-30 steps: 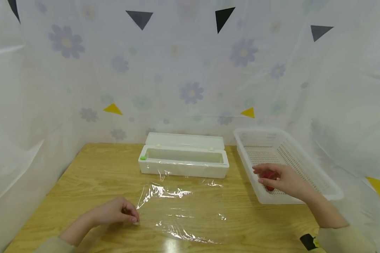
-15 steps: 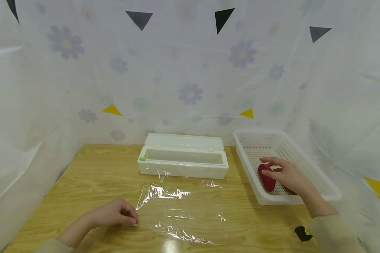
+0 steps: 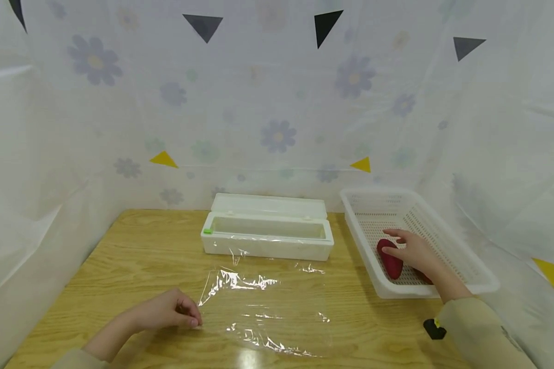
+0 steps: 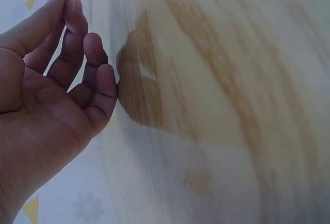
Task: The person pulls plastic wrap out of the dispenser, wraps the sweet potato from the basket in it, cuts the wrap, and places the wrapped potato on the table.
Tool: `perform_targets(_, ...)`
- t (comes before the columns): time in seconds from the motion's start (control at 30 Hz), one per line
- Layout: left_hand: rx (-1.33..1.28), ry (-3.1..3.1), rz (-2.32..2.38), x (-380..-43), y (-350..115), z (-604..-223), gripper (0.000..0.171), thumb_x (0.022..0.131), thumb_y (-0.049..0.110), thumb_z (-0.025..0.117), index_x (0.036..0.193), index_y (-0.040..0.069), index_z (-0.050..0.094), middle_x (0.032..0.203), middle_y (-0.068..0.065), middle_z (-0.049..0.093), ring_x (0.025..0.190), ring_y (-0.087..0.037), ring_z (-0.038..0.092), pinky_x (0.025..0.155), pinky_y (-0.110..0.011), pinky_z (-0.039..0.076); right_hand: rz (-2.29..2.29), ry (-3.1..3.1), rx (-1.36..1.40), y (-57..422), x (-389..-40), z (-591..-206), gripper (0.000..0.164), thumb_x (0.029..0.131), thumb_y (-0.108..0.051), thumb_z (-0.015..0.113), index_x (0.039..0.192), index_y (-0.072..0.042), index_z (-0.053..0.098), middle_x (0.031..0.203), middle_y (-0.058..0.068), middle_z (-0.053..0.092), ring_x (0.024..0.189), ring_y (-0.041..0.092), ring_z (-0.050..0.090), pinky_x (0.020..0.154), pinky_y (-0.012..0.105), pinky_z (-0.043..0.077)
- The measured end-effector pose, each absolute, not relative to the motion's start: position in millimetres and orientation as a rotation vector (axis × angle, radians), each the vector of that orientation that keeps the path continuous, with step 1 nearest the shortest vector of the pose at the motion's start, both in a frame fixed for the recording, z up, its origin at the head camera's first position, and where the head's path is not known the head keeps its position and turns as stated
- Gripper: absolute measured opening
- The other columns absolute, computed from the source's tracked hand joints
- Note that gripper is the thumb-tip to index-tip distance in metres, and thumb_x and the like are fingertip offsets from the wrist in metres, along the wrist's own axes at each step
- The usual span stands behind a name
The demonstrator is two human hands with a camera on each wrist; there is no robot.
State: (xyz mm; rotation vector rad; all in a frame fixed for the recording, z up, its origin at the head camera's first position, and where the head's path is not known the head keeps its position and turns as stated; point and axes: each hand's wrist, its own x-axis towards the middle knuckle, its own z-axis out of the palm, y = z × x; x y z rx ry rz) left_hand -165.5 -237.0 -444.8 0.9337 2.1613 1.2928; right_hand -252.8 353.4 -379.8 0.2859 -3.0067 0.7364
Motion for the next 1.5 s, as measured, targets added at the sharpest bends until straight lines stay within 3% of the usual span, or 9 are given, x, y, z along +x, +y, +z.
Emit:
perform_targets(0.43,0.909,2.169,1.288,-163.7,-239.2,-444.8,0.014,0.089,0.020,0.065,0.092,0.009,0.072,0.085,-0.004,0.072,0.070,0.000,0.057,0.059,-0.023,0.050,0.665,-3.160,0.267,355.5,-266.0,-383.0,0.059,0.086,-0.024,0.069,0.130,0.007,0.046,0.126,0.039,0.045,0.108,0.053,0.049,0.081,0.054,0.048)
perform_targets(0.57,0.907,2.171,1.284,-162.2,-238.6,-443.8,0.014,0.089,0.020,0.065,0.092,0.009,0.072,0.085,-0.004,0.072,0.070,0.001,0.057,0.059,-0.022,0.050,0.658,-3.196,0.247,357.7,-268.6,-385.9,0.061,0.084,-0.024,0.070,0.129,0.009,0.045,0.122,0.039,0.047,0.104,0.049,0.052,0.080,0.052,0.049)
perform_targets(0.83,0.909,2.158,1.301,-160.6,-237.0,-442.1,0.016,0.088,0.021,0.065,0.090,0.007,0.072,0.083,-0.007,0.071,0.069,0.001,0.055,0.057,-0.022,0.049,0.751,-3.193,0.254,362.1,-271.7,-396.5,0.059,0.082,-0.021,0.074,0.123,0.010,0.045,0.110,0.033,0.054,0.085,0.033,0.061,0.061,0.036,0.053)
perform_targets(1.1,0.907,2.155,1.306,-159.2,-234.2,-438.7,0.016,0.087,0.019,0.066,0.090,0.005,0.072,0.083,-0.007,0.071,0.069,0.000,0.056,0.058,-0.022,0.050,0.747,-3.194,0.258,365.8,-272.0,-400.5,0.054,0.079,-0.015,0.075,0.116,0.008,0.044,0.101,0.028,0.057,0.081,0.029,0.061,0.060,0.036,0.053)
perform_targets(1.5,0.916,2.150,1.320,-162.2,-232.1,-444.8,0.016,0.088,0.020,0.066,0.090,0.005,0.072,0.083,-0.008,0.071,0.068,0.003,0.055,0.057,-0.021,0.049,0.784,-3.142,0.227,370.5,-271.0,-395.4,0.056,0.080,-0.020,0.074,0.118,0.008,0.044,0.102,0.029,0.056,0.075,0.024,0.062,0.055,0.034,0.053)
